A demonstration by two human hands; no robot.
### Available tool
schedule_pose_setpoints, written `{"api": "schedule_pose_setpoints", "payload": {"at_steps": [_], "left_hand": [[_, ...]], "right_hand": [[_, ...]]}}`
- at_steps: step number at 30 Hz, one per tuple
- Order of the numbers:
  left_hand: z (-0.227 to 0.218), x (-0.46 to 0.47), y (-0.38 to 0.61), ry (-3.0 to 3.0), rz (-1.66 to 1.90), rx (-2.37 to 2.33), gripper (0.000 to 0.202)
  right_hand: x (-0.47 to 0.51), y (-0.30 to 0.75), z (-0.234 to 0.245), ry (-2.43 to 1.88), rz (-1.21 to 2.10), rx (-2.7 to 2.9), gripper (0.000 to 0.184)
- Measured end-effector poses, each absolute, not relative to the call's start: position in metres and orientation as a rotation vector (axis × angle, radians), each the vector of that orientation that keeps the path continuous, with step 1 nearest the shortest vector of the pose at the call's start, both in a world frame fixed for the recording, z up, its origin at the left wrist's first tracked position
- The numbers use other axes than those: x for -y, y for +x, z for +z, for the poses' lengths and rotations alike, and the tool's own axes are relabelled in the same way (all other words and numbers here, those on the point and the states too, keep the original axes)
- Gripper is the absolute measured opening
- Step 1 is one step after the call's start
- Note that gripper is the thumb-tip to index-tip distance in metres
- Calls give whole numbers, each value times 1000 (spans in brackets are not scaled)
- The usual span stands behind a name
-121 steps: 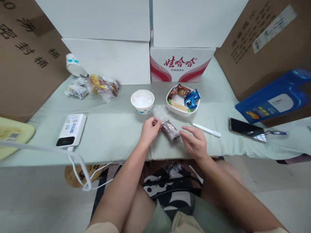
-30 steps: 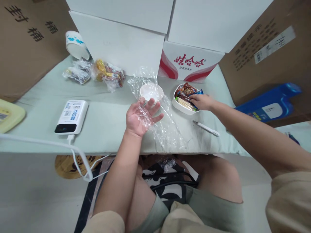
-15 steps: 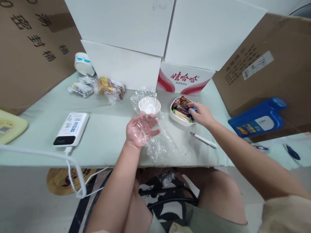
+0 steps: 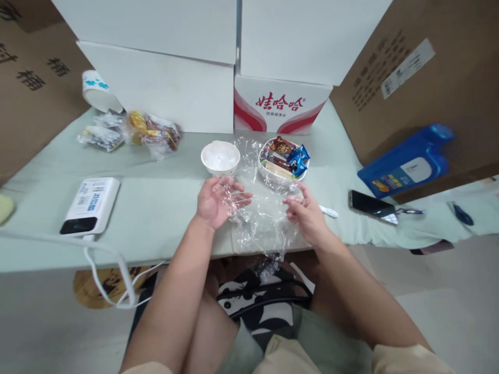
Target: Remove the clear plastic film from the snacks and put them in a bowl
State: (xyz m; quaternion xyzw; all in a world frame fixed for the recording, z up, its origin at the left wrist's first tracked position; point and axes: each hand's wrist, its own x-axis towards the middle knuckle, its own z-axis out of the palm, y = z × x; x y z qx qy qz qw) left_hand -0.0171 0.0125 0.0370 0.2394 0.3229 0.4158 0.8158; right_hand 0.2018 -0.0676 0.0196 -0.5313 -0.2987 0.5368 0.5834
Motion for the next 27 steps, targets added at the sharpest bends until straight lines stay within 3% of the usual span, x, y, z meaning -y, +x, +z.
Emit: {"api": "schedule_pose_setpoints", "payload": {"at_steps": [5,12,16,20,27], "left_hand": [[21,-13,-12,926,841,-1220,36],[15,-13,-6,965,953,-1099,58],[14,-18,-13,1102,994,-1062,46],[14,-16,-17,1279,835,-1117,52],[21,2,-23,1395,662,-1066,56]], "right_hand": [[80,248,3,-1324,1108,714,86],[73,269,-14,-1390,1027,687,85],[74,281,-16,-1387,931,745,70],[85,288,-13,-1385,769,876,57],[98,289,-6,-1380,1023,1045,46]]}}
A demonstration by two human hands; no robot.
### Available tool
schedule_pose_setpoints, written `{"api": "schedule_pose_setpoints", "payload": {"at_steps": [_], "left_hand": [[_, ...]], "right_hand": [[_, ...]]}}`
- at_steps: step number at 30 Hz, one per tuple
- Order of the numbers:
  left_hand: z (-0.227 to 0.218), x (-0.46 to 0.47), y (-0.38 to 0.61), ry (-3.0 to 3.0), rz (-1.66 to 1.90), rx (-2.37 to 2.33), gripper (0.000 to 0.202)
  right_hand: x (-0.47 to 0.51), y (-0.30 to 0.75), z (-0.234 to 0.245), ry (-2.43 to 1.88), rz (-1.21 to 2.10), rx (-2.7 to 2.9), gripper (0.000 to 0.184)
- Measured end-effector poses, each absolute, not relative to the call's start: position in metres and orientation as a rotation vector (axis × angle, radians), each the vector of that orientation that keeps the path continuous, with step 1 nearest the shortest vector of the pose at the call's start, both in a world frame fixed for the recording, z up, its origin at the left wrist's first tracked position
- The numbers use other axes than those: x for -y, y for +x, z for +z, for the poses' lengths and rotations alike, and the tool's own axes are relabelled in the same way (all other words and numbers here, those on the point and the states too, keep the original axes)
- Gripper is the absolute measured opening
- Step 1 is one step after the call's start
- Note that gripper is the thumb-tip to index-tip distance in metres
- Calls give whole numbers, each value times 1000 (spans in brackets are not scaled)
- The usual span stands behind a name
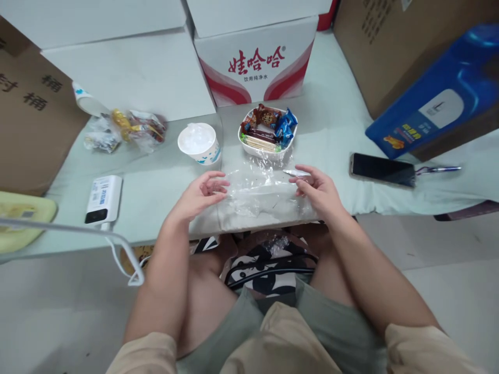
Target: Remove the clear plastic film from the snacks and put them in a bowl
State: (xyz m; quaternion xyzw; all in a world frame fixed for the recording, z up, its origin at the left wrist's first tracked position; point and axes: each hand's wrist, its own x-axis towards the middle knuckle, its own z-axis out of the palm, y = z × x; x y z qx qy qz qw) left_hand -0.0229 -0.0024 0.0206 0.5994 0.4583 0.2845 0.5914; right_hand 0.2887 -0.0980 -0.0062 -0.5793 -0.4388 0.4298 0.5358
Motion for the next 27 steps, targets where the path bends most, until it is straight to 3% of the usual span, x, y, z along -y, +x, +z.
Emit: {"api": "schedule_pose_setpoints", "payload": {"at_steps": [6,8,12,16,18,22,24,27], "left_hand": [[27,12,-37,1542,871,-1218,33],[30,16,-39,1613,794,-1185,37],[31,21,-39,1635,635,-1146,55],[27,18,-33,1517,698,-1148,47],[22,18,-25,1440,766,-1041,57],[16,23,-9,1366,686,-863,113],[17,25,-8,1361,631,-885,120],[27,26,-20,1320,563,-967,112]], "right_hand": [[97,281,1,-1433,789,964,26],[99,280,5,-1456,703,1001,22],[104,282,8,-1466,663,1124,35],[107,282,8,-1485,665,1090,28],[107,280,7,-1454,699,1000,25],[104,274,4,-1436,755,916,21],[103,274,3,-1441,715,904,17],[100,278,0,-1448,644,822,17]]}}
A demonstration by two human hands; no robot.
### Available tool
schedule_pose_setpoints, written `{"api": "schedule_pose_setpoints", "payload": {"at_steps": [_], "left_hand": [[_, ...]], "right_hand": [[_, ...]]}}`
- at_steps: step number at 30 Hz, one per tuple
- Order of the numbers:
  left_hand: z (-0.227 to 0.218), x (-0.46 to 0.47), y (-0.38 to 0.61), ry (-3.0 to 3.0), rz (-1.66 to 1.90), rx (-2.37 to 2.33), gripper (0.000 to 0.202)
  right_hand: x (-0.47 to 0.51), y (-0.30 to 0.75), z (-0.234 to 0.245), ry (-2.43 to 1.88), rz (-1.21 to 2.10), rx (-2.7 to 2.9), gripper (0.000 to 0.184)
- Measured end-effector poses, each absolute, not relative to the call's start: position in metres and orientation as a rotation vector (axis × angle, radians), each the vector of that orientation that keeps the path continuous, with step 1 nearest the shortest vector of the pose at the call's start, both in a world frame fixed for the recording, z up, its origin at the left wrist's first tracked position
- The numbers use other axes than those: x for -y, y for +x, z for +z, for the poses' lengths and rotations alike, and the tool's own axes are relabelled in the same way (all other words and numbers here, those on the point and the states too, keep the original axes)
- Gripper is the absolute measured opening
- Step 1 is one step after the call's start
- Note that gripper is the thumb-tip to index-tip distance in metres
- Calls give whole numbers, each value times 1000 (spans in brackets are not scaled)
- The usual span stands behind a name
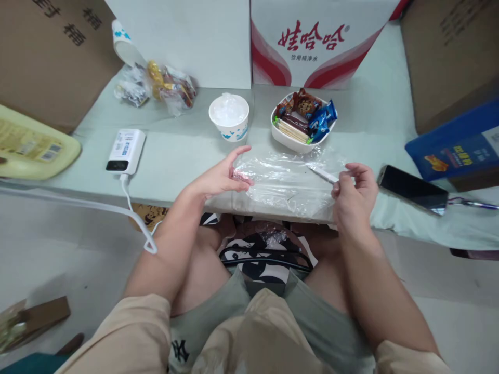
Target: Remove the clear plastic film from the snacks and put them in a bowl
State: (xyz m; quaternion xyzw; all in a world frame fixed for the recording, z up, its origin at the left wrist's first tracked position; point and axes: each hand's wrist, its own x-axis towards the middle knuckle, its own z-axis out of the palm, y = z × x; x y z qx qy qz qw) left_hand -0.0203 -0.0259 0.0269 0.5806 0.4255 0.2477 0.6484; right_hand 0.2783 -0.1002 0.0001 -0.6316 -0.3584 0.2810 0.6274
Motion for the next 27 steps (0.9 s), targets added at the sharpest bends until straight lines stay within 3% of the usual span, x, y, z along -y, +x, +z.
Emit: {"api": "schedule_pose_setpoints", "payload": {"at_steps": [4,7,13,20,27], "left_hand": [[41,26,-41,1233,422,-990,98],[42,29,-37,1193,510,-945,82],[35,35,-6,1130,533,-883,96],[34,25,-10,1138,819,-932,46],[32,19,-12,1171,1154,-1041,30]], "right_hand": [[97,283,-1,-1485,591,785,24],[97,280,-1,-1483,621,807,24],[99,269,3,-1485,668,769,18],[101,273,1,-1423,758,873,38],[104,275,6,-1476,937,888,55]]}}
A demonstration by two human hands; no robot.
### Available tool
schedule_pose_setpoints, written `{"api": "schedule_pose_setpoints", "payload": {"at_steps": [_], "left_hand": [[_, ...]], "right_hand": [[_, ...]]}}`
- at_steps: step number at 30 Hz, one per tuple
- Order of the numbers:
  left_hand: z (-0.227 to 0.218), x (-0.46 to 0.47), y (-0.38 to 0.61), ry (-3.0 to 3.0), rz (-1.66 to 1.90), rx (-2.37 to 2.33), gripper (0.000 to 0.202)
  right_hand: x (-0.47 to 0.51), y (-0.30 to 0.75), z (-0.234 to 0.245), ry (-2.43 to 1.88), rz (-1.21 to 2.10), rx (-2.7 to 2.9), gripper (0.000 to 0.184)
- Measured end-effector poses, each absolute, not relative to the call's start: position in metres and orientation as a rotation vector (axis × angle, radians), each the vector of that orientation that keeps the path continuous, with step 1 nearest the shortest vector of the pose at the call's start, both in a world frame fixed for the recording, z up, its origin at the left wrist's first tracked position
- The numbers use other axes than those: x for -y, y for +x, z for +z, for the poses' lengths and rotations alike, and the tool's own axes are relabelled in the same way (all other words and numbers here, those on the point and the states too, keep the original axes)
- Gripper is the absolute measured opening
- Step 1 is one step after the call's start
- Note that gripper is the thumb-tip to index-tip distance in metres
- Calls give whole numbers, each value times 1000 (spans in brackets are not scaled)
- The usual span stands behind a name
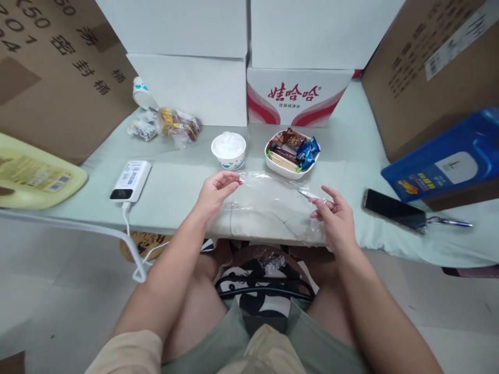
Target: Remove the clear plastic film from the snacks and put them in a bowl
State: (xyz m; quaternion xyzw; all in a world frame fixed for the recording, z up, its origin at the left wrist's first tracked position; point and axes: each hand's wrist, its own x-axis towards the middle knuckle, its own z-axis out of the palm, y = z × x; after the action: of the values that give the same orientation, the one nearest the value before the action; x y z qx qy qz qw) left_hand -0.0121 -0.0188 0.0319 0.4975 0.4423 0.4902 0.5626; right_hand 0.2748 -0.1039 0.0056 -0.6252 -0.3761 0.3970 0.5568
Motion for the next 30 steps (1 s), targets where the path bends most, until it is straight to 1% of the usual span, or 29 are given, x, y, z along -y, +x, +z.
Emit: {"api": "schedule_pose_setpoints", "payload": {"at_steps": [4,6,9,10,11,14,15,17,18,19,20,22,24,27,30], "left_hand": [[32,15,-19,1178,1205,-1090,40],[31,13,-25,1202,1175,-1086,48],[28,13,-32,1355,1090,-1129,67],[26,13,-34,1452,1039,-1163,68],[25,13,-35,1568,975,-1197,62],[25,15,-38,1886,800,-1259,23],[26,15,-38,1942,789,-1263,19],[31,17,-40,1958,849,-1243,21],[34,18,-41,1921,895,-1212,23],[37,20,-42,1855,936,-1164,25],[40,21,-43,1763,969,-1100,29],[43,24,-43,1537,982,-969,35],[44,25,-40,1342,949,-893,40],[43,20,-30,1270,892,-974,43],[39,9,-22,1362,782,-1143,43]], "right_hand": [[105,276,7,-1430,835,879,36],[105,278,5,-1386,776,899,31],[105,281,1,-1409,718,1035,40],[105,282,-1,-1460,687,1113,42],[105,282,-2,-1522,647,1204,41],[106,282,-4,-1687,439,1440,23],[106,282,-4,-1708,334,1468,22],[109,281,0,-1689,132,1460,21],[110,281,2,-1653,84,1456,19],[112,281,5,-1599,100,1469,18],[114,282,8,-1533,184,1492,18],[117,281,12,-1397,476,1504,22],[118,279,14,-1320,755,1400,28],[116,274,14,-1379,1010,1138,36],[114,271,13,-1516,1121,1026,51]]}}
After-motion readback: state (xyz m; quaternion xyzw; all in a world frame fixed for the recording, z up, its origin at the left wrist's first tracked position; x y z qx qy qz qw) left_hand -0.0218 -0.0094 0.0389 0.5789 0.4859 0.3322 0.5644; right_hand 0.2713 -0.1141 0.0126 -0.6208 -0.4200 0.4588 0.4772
